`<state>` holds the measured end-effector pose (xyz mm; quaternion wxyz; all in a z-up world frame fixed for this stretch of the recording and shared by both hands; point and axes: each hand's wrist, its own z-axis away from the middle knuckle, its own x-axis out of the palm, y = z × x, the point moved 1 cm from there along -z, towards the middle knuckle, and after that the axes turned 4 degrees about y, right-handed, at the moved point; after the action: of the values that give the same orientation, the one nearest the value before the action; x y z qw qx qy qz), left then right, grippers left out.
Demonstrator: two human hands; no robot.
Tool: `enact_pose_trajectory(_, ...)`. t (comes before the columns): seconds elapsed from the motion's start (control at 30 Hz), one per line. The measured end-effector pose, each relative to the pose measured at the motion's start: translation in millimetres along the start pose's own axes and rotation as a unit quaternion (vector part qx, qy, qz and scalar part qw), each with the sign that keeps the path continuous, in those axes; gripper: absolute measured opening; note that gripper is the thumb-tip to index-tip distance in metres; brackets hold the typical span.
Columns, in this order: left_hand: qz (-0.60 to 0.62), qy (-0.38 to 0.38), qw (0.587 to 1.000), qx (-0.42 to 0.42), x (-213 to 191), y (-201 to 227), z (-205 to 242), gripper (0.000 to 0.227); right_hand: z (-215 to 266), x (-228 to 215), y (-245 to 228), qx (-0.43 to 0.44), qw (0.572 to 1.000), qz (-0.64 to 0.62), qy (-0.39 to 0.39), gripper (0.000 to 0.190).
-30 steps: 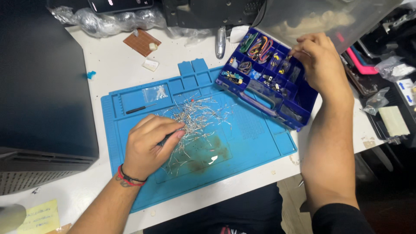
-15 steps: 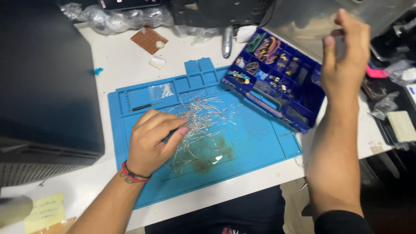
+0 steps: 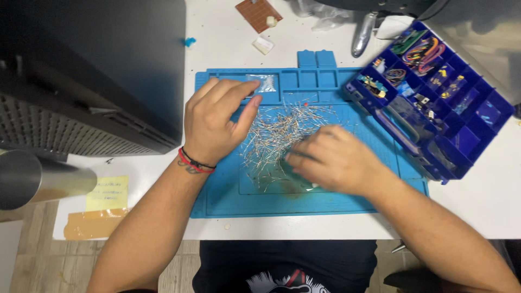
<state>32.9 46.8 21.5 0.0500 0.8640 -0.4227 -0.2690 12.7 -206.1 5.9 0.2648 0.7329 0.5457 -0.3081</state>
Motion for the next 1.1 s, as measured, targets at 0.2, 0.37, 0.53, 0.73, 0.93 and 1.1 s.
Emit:
enact_pose_trajectory(0.2, -0.02, -0.009, 1.0, 0.003, -4.2, -5.9, -0.2, 0.013, -13.5, 14.8, -20.6, 0.043, 0.993, -0.088, -0.065, 0.017)
enact_pose_trajectory(0.37, -0.034, -0.024, 0.999, 0.014, -5.3, 3.2, -1.9, 0.013, -2.9, 29.2, -27.9, 0.05, 0.993, -0.069, -0.077, 0.018)
enact_pose_trajectory(0.53, -0.036, -0.047, 0.998, 0.028, -1.6, 1.0, 1.9, 0.013, -1.0, 35.1, -29.7, 0.062, 0.993, -0.063, -0.083, 0.02)
enact_pose_trajectory(0.73, 0.037, -0.102, 0.993, 0.042, -3.5, 10.4, -4.5, 0.012, 18.4, 41.0, -11.2, 0.127, 0.986, -0.051, -0.091, 0.018)
enact_pose_trajectory(0.93, 0.153, -0.222, 0.962, 0.035, 10.6, 26.3, 3.1, 0.038, 36.9, 34.2, 9.9, 0.266, 0.963, -0.046, -0.02, 0.009)
enact_pose_trajectory(1.1, 0.147, -0.181, 0.973, 0.007, 25.2, 34.0, 18.7, 0.015, 40.9, 33.4, 7.1, 0.298, 0.952, -0.072, 0.012, 0.009)
